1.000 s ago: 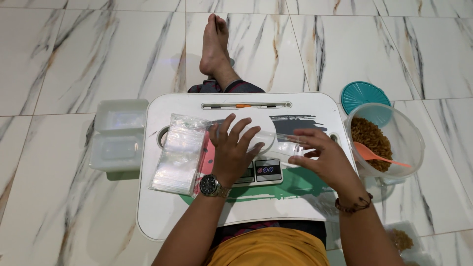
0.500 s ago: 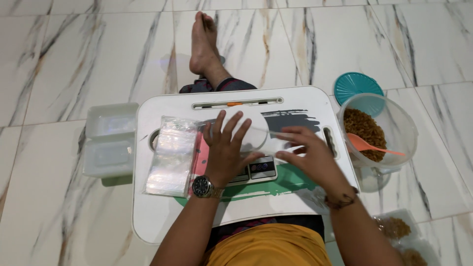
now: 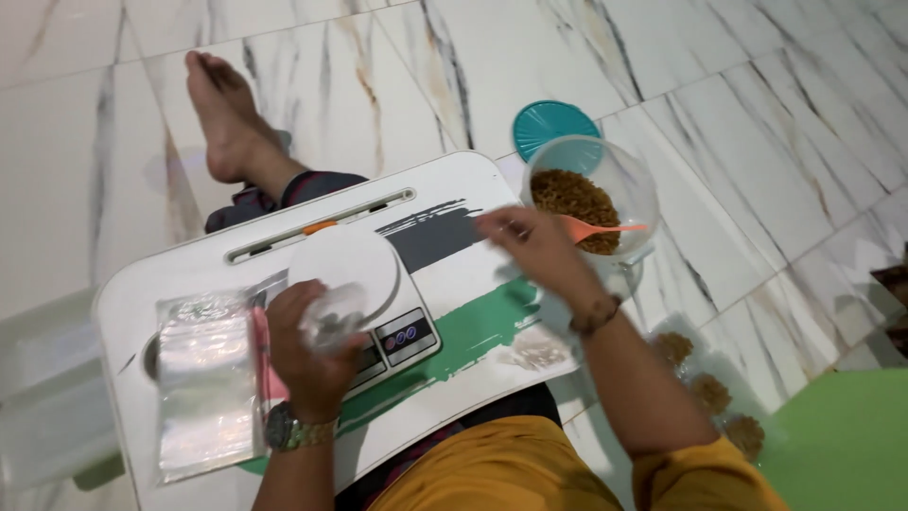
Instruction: Portioning small snacks from a large container into individual plastic bags using a spoon and a digital scale.
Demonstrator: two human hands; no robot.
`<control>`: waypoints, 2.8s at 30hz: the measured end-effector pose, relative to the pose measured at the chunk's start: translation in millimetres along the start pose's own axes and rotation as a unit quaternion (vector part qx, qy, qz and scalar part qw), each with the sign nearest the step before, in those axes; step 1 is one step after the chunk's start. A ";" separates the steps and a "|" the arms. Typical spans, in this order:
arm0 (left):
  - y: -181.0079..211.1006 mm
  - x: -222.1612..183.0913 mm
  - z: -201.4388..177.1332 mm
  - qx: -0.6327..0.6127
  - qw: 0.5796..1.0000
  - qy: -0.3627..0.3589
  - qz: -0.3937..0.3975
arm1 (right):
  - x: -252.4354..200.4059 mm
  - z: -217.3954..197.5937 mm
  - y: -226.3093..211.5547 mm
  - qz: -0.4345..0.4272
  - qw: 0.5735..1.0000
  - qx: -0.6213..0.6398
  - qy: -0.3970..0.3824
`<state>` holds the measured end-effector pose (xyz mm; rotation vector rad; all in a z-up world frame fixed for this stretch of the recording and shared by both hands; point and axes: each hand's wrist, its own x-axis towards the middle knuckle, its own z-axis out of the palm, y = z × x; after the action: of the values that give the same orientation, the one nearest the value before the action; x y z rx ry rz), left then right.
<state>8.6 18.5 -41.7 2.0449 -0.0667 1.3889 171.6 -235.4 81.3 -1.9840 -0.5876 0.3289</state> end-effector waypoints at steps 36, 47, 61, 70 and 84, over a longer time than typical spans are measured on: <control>9.3 -0.6 -17.1 -0.009 0.987 0.093 -0.129 | 57.0 -132.1 244.4 0.198 0.737 -0.642 0.071; 7.6 -0.8 -14.3 -0.035 0.988 0.090 -0.117 | 53.7 -122.9 233.9 0.226 0.819 -0.523 0.069; 31.4 21.4 -17.7 -0.015 0.984 0.053 -0.172 | 41.9 -116.8 198.9 0.273 0.873 -0.345 0.210; 32.4 25.9 -15.5 -0.071 0.980 0.047 -0.178 | 39.4 -117.3 193.3 0.286 0.879 -0.319 0.209; -0.7 17.2 -21.7 -0.569 0.747 0.093 -0.332 | 56.4 -134.8 131.7 0.175 0.880 -0.398 0.193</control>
<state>-1.2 36.1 -22.6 0.7447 -0.0648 0.7216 316.6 -357.2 28.3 -2.8644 -0.0815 -0.1390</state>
